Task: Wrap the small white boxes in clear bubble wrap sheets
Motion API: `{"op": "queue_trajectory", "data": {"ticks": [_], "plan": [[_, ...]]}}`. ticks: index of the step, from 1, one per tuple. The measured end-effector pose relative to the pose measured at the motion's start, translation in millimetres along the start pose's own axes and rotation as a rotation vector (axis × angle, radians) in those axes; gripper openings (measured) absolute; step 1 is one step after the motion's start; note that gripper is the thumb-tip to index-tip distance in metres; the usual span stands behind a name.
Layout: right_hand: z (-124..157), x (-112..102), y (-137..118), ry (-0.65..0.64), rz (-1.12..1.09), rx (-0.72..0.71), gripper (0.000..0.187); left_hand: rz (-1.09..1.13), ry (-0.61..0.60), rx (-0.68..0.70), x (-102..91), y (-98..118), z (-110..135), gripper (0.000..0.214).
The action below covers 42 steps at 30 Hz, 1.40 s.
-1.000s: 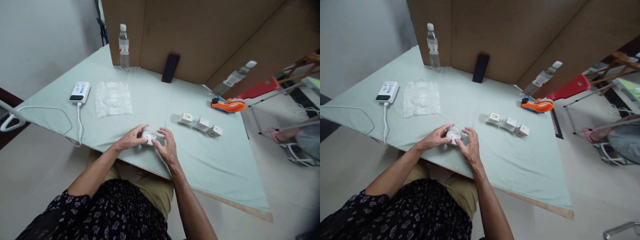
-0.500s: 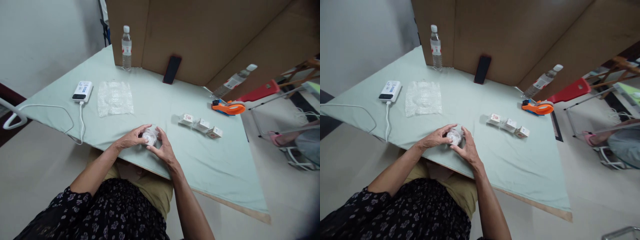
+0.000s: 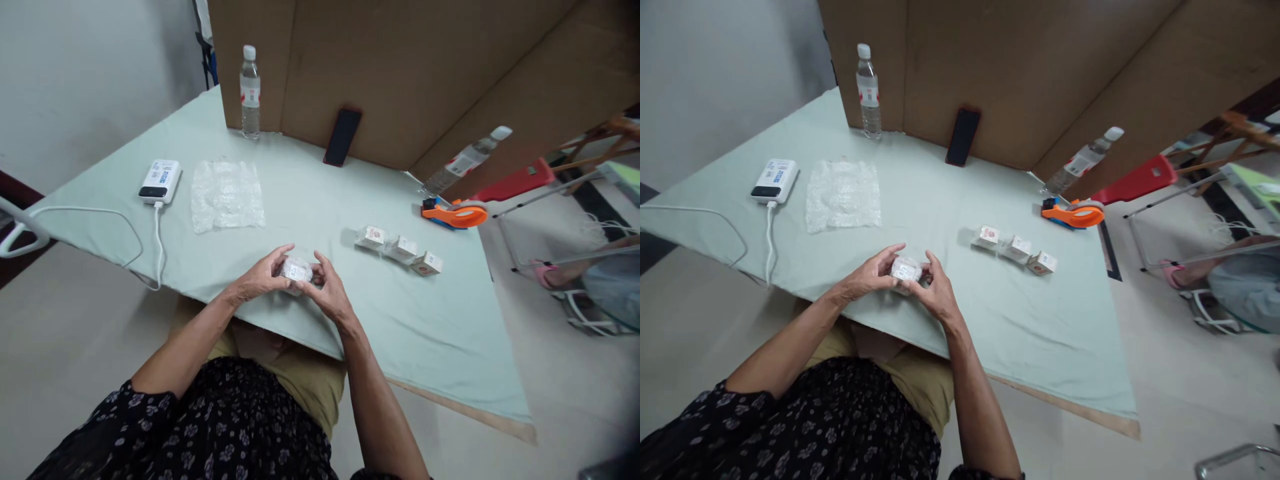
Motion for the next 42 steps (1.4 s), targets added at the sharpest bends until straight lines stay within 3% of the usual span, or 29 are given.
{"op": "queue_trajectory", "data": {"ticks": [6,9,14,20,24,30,35,42], "plan": [[-38,-5,0,0.095,-0.300,0.105,0.071,-0.015,-0.011,-0.020,0.9,-2,-6,0.094],[-48,0,-10,0.130,-0.332,0.064,0.060,-0.010,-0.026,-0.026,1.4,-1,-7,0.093],[-33,1,-34,0.157,-0.125,-0.100,0.036,-0.002,0.025,-0.036,1.5,4,-9,0.092],[-5,1,-41,0.137,0.225,-0.230,0.025,-0.129,0.099,-0.036,1.8,5,-7,0.087],[2,2,-42,0.100,0.356,-0.297,0.031,-0.198,0.142,0.018,2.1,2,-5,0.077],[10,4,-43,0.030,0.423,-0.437,0.054,-0.142,0.139,0.048,0.4,-2,-7,0.071],[14,-8,-36,0.113,0.367,-0.395,0.069,-0.141,0.136,0.065,-2.6,-5,-10,0.069],[4,1,-21,0.014,0.426,-0.364,0.086,-0.141,0.143,0.040,-1.6,-2,-9,0.073]]}}
Point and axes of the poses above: each hand's wrist, its own z-axis away from the middle knuckle, its own x-axis out of the palm, y = z × x, the point moved 4 cm from there along -z, towards the middle knuckle, and after that the axes turned 1 degree about x, right-handed, at the moved point
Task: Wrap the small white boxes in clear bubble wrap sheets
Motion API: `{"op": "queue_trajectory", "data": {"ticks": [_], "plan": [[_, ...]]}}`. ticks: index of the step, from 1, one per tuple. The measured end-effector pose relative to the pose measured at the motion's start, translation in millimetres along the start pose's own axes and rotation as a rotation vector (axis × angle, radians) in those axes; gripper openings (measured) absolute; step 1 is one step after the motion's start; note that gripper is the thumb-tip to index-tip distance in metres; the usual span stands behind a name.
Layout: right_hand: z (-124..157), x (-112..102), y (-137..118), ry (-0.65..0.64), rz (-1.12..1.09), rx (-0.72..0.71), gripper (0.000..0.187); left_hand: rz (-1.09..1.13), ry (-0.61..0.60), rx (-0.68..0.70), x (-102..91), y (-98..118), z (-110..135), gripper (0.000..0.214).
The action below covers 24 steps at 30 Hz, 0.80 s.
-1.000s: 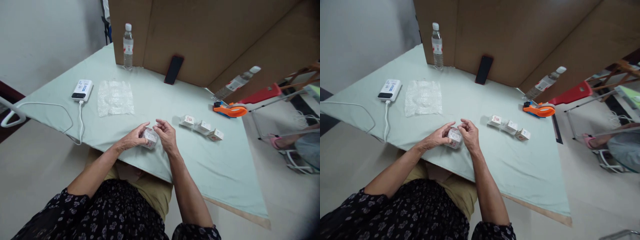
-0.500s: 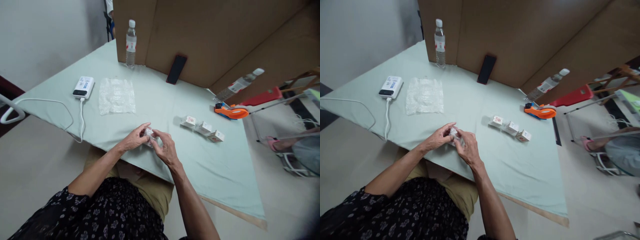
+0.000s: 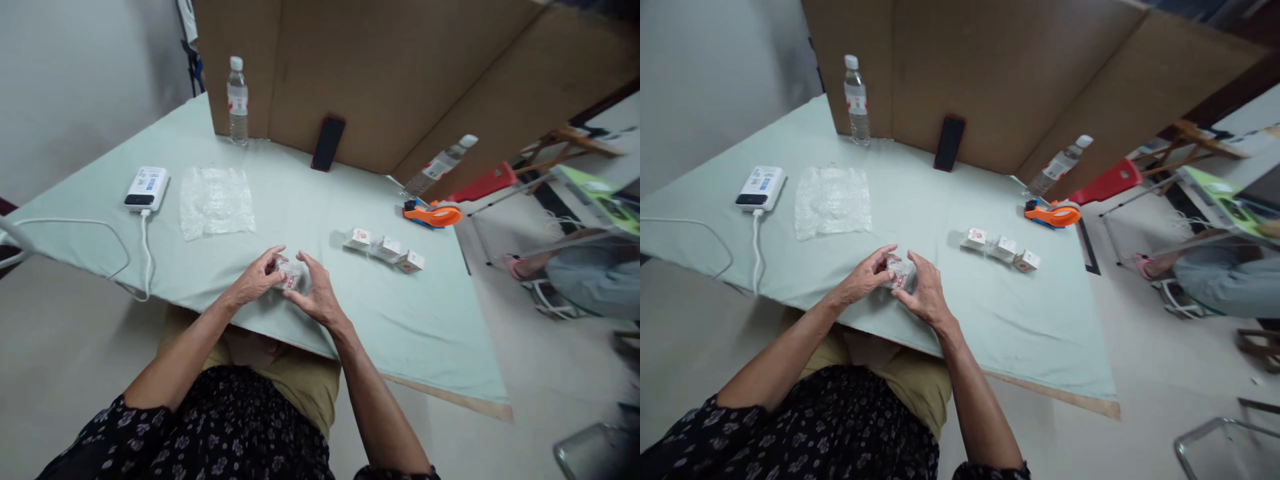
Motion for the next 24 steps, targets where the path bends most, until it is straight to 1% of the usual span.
{"op": "queue_trajectory", "data": {"ticks": [2,4,6,7,9,11,13,15,17,18,20,22,24], "plan": [[-4,7,3,-0.050,0.000,0.011,0.093,-0.004,0.005,0.005,0.4,0,0,0.074],[-6,11,5,-0.097,-0.013,0.031,0.094,-0.026,0.011,0.016,2.0,1,0,0.074],[-6,9,4,-0.116,-0.022,0.045,0.091,-0.082,0.013,0.028,5.6,3,0,0.072],[-4,4,4,-0.109,-0.020,0.050,0.089,-0.125,0.012,0.039,8.1,5,1,0.071],[5,-13,6,-0.065,-0.007,0.065,0.087,-0.245,0.016,0.089,13.4,8,2,0.070],[18,-41,18,0.008,0.007,0.106,0.086,-0.404,0.048,0.180,17.6,9,4,0.070],[33,-77,40,0.114,0.018,0.187,0.084,-0.584,0.093,0.288,21.3,7,7,0.069],[45,-112,69,0.207,0.045,0.281,0.084,-0.749,0.119,0.382,25.6,2,11,0.064],[52,-139,98,0.255,0.080,0.372,0.086,-0.878,0.127,0.445,30.0,-4,15,0.061],[53,-148,111,0.269,0.093,0.404,0.087,-0.928,0.129,0.466,31.7,-7,16,0.059],[53,-157,132,0.275,0.112,0.438,0.088,-0.999,0.132,0.495,33.9,-10,19,0.056],[51,-159,144,0.259,0.130,0.450,0.088,-1.030,0.126,0.513,34.7,-12,19,0.052],[49,-158,149,0.245,0.175,0.440,0.084,-1.039,0.118,0.523,34.8,-12,19,0.049]]}}
Point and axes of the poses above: each hand's wrist, its own z-axis away from the middle knuckle, its own x-axis out of the palm, y = z × x, the point moved 4 cm from there along -z, towards the middle knuckle, and after that the axes turned 1 degree about x, right-handed, at the moved point
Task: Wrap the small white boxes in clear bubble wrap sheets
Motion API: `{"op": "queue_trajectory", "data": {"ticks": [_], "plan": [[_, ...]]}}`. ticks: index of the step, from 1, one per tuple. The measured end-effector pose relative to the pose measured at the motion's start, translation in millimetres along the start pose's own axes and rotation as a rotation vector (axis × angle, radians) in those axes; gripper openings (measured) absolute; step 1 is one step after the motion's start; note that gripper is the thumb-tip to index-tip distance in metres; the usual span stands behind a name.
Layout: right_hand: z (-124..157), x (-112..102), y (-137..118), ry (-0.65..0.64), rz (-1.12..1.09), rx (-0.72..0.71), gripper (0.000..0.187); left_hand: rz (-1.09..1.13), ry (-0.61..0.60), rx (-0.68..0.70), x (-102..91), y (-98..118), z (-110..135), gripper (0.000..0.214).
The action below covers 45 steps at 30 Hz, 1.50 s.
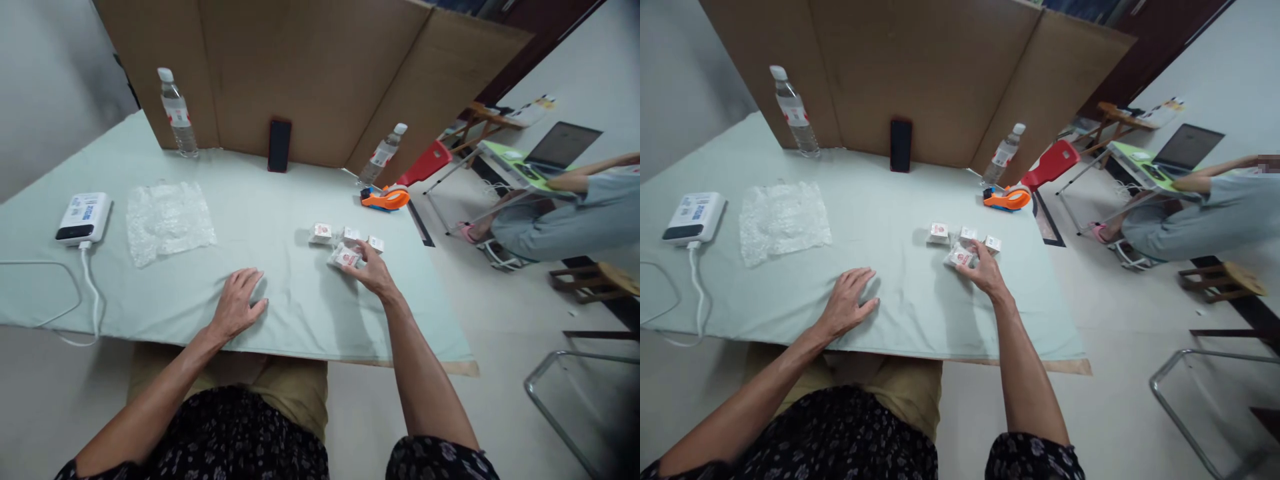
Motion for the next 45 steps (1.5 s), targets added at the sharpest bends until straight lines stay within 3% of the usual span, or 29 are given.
{"op": "queue_trajectory", "data": {"ticks": [5,9,12,16,20,23,28,31,34,37,41,45], "plan": [[5,-6,-8,0.112,0.161,-0.103,0.072,0.006,0.014,0.003,-0.1,3,0,0.043],[26,-14,-16,0.225,0.171,-0.148,0.071,-0.007,0.047,-0.014,-15.8,0,0,0.042],[49,-12,-8,0.265,0.149,-0.116,0.068,-0.133,0.087,-0.122,-42.2,-27,-9,0.045],[76,8,13,0.205,0.112,-0.045,0.061,-0.345,0.052,-0.371,-75.3,-84,-25,0.055],[87,22,22,0.245,0.139,-0.067,0.050,-0.412,-0.091,-0.507,-79.6,-115,-33,0.053],[86,24,23,0.264,0.151,-0.055,0.047,-0.410,-0.118,-0.470,-70.2,-102,-28,0.048],[93,20,12,0.322,0.076,-0.003,0.041,-0.362,-0.164,-0.290,-42.0,-31,1,0.049],[95,7,10,0.421,0.014,0.029,0.032,-0.305,-0.202,-0.147,-26.6,13,24,0.049],[82,-18,25,0.513,0.022,0.082,0.032,-0.243,-0.217,-0.021,-18.1,40,42,0.048],[49,-39,49,0.464,0.032,0.134,0.047,-0.195,-0.181,0.029,-20.0,51,47,0.046],[-9,-43,75,0.320,0.016,0.133,0.066,-0.161,-0.108,0.014,-33.4,49,40,0.039],[-43,-36,86,0.265,0.006,0.087,0.054,-0.222,-0.083,-0.050,-45.1,31,36,0.038]]}}
Point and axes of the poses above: each hand's wrist, its own z-axis away from the middle knuckle, its own x-axis out of the palm, y = z × x, the point moved 4 cm from there along -z, towards the middle knuckle, and after that the axes turned 1 degree about x, right-handed, at the moved point
